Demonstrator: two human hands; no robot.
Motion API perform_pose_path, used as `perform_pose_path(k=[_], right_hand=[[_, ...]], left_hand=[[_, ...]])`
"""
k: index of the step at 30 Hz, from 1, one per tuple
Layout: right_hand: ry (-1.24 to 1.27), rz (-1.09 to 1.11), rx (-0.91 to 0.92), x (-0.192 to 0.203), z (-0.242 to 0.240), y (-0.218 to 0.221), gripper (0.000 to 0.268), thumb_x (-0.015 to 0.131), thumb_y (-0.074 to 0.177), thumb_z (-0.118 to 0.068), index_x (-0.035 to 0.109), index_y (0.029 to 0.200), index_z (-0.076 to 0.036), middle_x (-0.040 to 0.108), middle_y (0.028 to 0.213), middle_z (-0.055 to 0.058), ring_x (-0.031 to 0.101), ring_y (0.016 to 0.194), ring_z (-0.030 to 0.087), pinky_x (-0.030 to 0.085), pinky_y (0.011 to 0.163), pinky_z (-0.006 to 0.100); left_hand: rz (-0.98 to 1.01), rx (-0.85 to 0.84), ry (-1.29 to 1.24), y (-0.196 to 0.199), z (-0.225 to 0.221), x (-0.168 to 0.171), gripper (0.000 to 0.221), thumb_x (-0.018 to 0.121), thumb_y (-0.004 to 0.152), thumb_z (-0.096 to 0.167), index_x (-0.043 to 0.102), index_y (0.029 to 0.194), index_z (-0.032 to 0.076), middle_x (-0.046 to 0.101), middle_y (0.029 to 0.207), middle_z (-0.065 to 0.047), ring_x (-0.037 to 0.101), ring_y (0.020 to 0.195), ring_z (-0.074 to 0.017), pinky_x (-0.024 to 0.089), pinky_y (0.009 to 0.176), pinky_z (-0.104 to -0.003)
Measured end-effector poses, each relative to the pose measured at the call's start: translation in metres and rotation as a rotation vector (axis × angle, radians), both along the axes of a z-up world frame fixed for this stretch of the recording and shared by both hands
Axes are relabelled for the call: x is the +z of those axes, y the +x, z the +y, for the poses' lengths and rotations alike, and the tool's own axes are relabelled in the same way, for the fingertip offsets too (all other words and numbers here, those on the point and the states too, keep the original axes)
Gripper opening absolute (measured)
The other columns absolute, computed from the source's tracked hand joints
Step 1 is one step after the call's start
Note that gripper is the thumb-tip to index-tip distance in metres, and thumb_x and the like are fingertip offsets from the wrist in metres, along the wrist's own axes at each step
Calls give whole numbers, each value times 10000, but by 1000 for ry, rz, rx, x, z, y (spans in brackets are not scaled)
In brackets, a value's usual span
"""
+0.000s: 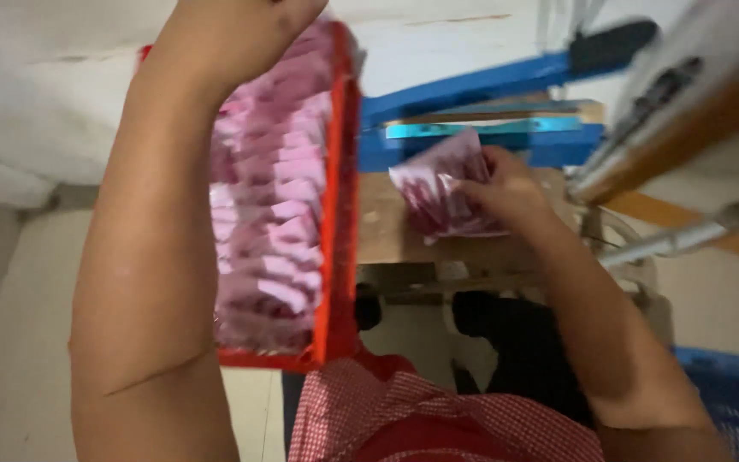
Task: The person seals small plastic pouches containing dark food items using an impulse sealer and places the sealed pouches into a red plastic crate.
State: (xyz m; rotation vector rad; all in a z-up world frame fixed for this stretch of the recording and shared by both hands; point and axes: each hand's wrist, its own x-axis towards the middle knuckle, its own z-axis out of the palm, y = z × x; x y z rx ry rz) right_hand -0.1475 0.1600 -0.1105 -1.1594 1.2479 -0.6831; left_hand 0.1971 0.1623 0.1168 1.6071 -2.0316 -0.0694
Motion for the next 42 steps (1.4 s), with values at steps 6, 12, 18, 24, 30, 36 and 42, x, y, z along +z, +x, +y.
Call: perform_pose_path(k=[6,12,18,24,30,36,42], right_hand=[[-927,821,50,-42,3,-16,588,783,902,-361,586,1423,-173,653,1275,63,632,1219,277,504,1032,400],[-1195,1105,-103,-60,15,-17,342,601,1053,-640,671,1263,-380,632,1087,-40,691,995,187,577,839,341],[-1181,951,-51,-22,69,-9,423,754,930,-348,698,1302,-154,636,1249,145,684,1095,380,568,901,486],[-1212,817,-15,-14,85,-9,490,758,899,-269,660,1357,-123,642,1255,227,665,1095,448,526,932,494],[-984,557,-3,5,84,8,433,733,935,-277,649,1329,-117,616,1418,169,547,1317,346,361,1126,435],[-446,-174,-69,84,98,49,654,795,856,-226,526,1449,-162,685,1379,142,696,1257,216,553,1092,320],[-457,-569,275,132,142,16,486,655,1016,-214,526,1443,-22,684,1287,126,710,1169,258,636,989,363]], left_hand=[[-53,196,175,71,89,-10,294,706,968,241,763,1034,-40,719,881,-300,675,919,-563,477,765,-634],[-47,515,382,168,94,-116,445,760,902,312,726,1215,-3,747,1010,-256,687,1056,-481,524,891,-581],[458,567,370,179,81,-166,753,887,805,273,526,1406,-3,731,1116,-190,742,1014,-319,616,788,-405],[480,543,274,163,78,-177,623,926,807,295,612,1235,-32,695,1046,-255,705,1020,-411,549,820,-507],[640,412,205,142,98,-109,286,682,775,60,726,1049,127,720,902,-2,666,784,-85,548,643,-244],[774,330,140,35,142,-31,343,633,959,265,669,1300,253,689,1189,146,700,1076,8,592,919,-172],[339,213,59,-106,216,-44,398,861,878,248,724,1201,59,725,1138,-108,669,1003,-218,499,838,-377]])
